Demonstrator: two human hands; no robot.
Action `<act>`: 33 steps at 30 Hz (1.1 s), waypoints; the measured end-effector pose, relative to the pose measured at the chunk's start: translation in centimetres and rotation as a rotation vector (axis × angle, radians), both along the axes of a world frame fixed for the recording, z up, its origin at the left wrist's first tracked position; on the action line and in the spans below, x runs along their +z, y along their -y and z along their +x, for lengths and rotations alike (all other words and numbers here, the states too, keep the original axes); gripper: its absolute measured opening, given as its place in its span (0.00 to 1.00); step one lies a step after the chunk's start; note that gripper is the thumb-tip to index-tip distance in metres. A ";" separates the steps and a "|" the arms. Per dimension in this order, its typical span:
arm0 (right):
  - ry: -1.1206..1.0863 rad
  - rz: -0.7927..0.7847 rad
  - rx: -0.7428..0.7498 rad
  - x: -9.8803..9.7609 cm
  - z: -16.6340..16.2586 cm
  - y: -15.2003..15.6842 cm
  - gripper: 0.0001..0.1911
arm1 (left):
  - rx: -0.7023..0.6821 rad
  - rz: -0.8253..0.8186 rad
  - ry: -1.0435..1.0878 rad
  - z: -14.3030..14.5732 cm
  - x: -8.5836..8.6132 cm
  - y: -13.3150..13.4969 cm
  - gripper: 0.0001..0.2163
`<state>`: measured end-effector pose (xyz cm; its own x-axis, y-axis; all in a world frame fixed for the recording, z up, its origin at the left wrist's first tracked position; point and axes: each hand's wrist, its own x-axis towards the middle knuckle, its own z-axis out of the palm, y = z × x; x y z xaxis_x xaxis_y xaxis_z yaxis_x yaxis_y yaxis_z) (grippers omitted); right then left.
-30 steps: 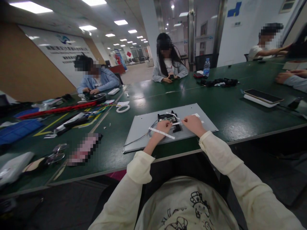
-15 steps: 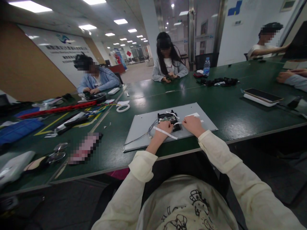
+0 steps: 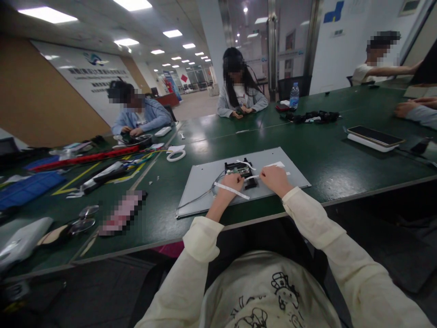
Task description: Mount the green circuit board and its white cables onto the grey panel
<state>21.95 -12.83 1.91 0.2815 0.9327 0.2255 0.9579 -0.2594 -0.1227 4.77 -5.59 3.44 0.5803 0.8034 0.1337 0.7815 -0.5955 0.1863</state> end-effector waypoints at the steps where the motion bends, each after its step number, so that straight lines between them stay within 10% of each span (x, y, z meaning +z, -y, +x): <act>1: -0.005 0.008 -0.003 -0.1 0.1 0.0 0.17 | 0.005 -0.004 0.002 0.0 0.0 0.0 0.14; 33: -0.003 0.033 -0.068 -0.3 -0.1 -0.1 0.12 | 0.099 0.019 -0.008 -1.0 -0.1 0.1 0.11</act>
